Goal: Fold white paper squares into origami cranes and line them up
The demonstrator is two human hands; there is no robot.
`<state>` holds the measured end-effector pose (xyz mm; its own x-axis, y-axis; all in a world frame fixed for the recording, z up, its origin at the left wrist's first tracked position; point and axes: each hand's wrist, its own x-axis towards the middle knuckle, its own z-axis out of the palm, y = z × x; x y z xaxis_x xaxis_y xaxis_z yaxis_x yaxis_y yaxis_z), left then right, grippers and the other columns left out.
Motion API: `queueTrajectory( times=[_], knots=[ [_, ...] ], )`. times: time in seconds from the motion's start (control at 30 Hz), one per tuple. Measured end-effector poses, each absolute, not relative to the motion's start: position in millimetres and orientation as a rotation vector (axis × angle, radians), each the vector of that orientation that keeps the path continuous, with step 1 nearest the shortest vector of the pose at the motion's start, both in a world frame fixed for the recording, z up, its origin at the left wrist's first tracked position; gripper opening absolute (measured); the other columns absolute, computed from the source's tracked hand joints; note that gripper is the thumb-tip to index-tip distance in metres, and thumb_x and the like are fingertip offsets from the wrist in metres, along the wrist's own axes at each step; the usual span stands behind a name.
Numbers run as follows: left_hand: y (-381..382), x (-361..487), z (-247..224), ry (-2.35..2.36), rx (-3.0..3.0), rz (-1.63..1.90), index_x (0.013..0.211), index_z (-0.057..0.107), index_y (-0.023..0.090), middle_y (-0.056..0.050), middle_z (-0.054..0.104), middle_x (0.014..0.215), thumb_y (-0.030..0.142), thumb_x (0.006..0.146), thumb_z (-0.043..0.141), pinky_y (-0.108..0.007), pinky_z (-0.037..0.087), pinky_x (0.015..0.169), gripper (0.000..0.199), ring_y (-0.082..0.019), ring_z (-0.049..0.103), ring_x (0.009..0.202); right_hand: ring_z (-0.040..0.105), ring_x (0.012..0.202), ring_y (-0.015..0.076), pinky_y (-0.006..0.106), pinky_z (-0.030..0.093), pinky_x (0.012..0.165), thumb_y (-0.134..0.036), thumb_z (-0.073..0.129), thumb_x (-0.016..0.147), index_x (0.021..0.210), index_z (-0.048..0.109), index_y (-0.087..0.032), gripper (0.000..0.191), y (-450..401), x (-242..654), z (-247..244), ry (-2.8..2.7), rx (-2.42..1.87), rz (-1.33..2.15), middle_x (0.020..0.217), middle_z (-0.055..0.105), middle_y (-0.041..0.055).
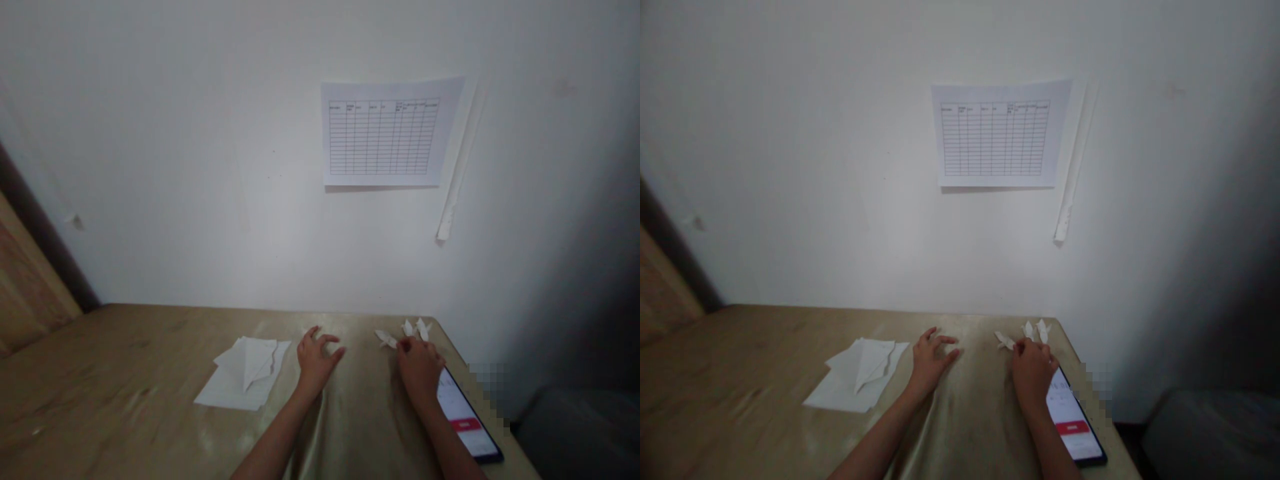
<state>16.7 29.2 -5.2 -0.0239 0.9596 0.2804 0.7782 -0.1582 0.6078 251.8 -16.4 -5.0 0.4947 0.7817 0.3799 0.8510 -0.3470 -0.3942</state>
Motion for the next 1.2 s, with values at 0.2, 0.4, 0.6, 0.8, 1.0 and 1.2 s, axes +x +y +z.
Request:
queueTrajectory(
  times=[0.2,0.4,0.6,0.8,1.0,1.2],
  knots=[
    [29.0,17.1,-6.0,1.831,1.975,0.955,0.099,0.079,0.03,-0.008,0.056,0.14,0.04,0.076,0.077,-0.045,0.034,0.114,0.026,-0.03,0.046,0.136,0.057,0.11,0.0333,0.049,0.03,0.093,-0.025,0.052,0.088,0.092,0.075,-0.022,0.024,-15.5,252.1,-8.5,-1.399,-2.144,-0.198,0.098,0.072,0.0158],
    [29.6,17.1,-7.7,1.826,1.989,0.944,0.1,0.079,0.029,-0.01,0.056,0.139,0.04,0.077,0.076,-0.045,0.033,0.115,0.026,-0.03,0.046,0.137,0.059,0.108,0.0329,0.052,0.026,0.098,-0.026,0.052,0.088,0.082,0.077,-0.023,0.026,-15.1,253.5,-9.8,-1.447,-2.128,-0.251,0.096,0.074,0.0149],
    [29.7,17.6,-10.8,1.828,2.014,0.942,0.099,0.079,0.03,-0.008,0.059,0.137,0.042,0.078,0.075,-0.045,0.033,0.114,0.024,-0.029,0.047,0.136,0.058,0.11,0.0322,0.055,0.017,0.106,-0.024,0.049,0.09,0.081,0.076,-0.021,0.028,-18.3,254.0,-4.2,-1.439,-2.174,-0.403,0.095,0.074,0.0154],
    [28.7,18.1,-10.1,1.839,2.017,0.919,0.099,0.079,0.03,-0.007,0.059,0.138,0.041,0.08,0.073,-0.044,0.033,0.114,0.023,-0.028,0.047,0.136,0.055,0.113,0.0305,0.059,0.011,0.112,-0.022,0.045,0.093,0.08,0.073,-0.021,0.031,-21.6,252.1,-1.9,-1.499,-2.192,-0.579,0.091,0.073,0.0121],
    [27.6,19.6,-9.1,1.847,2.021,0.917,0.099,0.078,0.031,-0.006,0.06,0.138,0.043,0.08,0.071,-0.046,0.032,0.115,0.024,-0.029,0.046,0.136,0.056,0.111,0.0305,0.063,0.009,0.113,-0.018,0.041,0.093,0.077,0.072,-0.026,0.036,-15.9,252.3,-3.2,-1.541,-2.214,-0.615,0.088,0.073,0.0092],
    [26.9,20.4,-7.3,1.855,2.032,0.879,0.098,0.079,0.031,-0.006,0.061,0.136,0.043,0.08,0.072,-0.046,0.032,0.114,0.022,-0.029,0.047,0.136,0.056,0.11,0.0322,0.066,0.009,0.113,-0.015,0.042,0.092,0.079,0.073,-0.025,0.035,-13.0,253.0,-6.6,-1.567,-2.202,-0.636,0.087,0.073,0.0099]
  ],
)
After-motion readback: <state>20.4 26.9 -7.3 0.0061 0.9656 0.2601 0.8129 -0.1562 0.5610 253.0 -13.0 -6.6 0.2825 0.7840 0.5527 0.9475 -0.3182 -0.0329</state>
